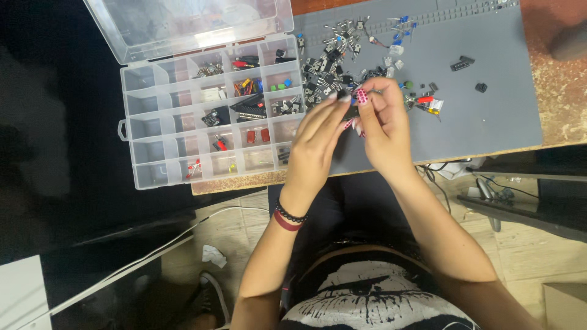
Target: The person sorts small electronic components, such as resistors and capacitors, from a pile on a gray mat into a compartmentalized plastic organizer box. They pick up individual items by hand, inspect them, and place them into specific slots within the box.
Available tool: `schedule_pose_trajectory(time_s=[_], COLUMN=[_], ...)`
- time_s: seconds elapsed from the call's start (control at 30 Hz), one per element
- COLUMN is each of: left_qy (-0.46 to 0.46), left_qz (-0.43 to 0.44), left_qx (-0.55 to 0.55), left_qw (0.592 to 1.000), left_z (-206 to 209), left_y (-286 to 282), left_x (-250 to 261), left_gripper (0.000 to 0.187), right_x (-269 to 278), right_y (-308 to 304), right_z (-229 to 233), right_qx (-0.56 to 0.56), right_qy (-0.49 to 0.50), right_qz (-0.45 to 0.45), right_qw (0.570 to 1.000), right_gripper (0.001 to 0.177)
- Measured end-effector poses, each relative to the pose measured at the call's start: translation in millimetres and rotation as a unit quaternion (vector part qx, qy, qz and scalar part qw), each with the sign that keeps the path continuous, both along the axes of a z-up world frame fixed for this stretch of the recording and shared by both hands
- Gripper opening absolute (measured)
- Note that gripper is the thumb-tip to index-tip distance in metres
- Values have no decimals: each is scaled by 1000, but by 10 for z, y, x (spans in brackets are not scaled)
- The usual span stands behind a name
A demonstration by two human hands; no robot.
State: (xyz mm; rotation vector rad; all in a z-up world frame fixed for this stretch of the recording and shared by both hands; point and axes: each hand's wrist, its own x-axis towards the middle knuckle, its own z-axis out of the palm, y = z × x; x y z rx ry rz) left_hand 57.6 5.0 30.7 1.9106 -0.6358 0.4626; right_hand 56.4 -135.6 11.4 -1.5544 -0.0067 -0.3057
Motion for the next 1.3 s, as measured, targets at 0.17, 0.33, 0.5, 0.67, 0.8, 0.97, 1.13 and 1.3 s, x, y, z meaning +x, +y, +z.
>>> schedule_pose_trajectory(time_s=[0.17,0.33,0.5,0.67,0.8,0.97,1.13,1.3], left_qy=[11,50,99,65,41,24,-12,37], left_qz=[23,43,22,55,31,30,48,56], left_qx=[-20,-71,-36,-51,-46,-60,-24,-62], left_qw=[999,995,994,995,998,997,998,996], left_z=[-18,-13,30,-56,-35,-19,-39,46], left_y=[64,112,90,42,24,37,48,25], left_x=[138,391,358,366,320,344,344,347], left_gripper=[21,15,21,15,27,15,9,15], right_x=[98,319,319,335,303,301,294,268], right_y=[8,-185,-177,-120,-127,-129,-60,-44], right_z=[-48,83,177,-32,-24,-28,-75,-34], right_qx=[17,-31,-206,-172,-155,-127,-95,-137], right_qy=[-14,-72,-57,-95,-65,-53,-52,-101], right_qz=[22,60,47,27,15,35,50,41], right_qw=[1000,995,976,980,986,990,993,985], right_gripper=[17,20,11,18,22,29,37,35])
